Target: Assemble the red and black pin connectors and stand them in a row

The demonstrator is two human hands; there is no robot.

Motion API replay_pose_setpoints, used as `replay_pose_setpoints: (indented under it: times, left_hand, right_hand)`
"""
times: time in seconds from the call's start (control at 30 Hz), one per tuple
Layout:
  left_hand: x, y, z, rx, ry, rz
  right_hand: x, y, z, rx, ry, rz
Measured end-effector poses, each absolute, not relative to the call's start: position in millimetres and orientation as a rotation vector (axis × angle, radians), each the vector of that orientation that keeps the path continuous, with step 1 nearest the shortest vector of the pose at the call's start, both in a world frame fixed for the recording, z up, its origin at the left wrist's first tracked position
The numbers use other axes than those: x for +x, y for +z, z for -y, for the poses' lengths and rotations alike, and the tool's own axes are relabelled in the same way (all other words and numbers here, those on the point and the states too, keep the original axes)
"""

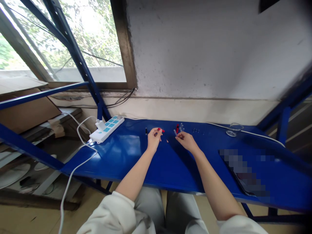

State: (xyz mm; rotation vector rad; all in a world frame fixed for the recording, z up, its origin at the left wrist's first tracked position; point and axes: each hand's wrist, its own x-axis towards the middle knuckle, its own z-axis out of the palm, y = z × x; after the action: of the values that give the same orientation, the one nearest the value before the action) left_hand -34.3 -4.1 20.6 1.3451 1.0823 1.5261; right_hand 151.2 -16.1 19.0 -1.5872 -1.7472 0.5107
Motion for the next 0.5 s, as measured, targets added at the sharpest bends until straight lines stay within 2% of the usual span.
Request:
replay_pose_setpoints:
  times: [0.27, 0.5]
  left_hand:
    - [-9, 12, -6, 1.782, 1.159, -1.183]
    - [17, 14, -27, 1.997, 1.058, -1.325]
  right_hand:
    - [169, 20, 18, -1.953, 0.376, 1.602]
    - [165, 12, 14, -2.045, 0.336, 1.554]
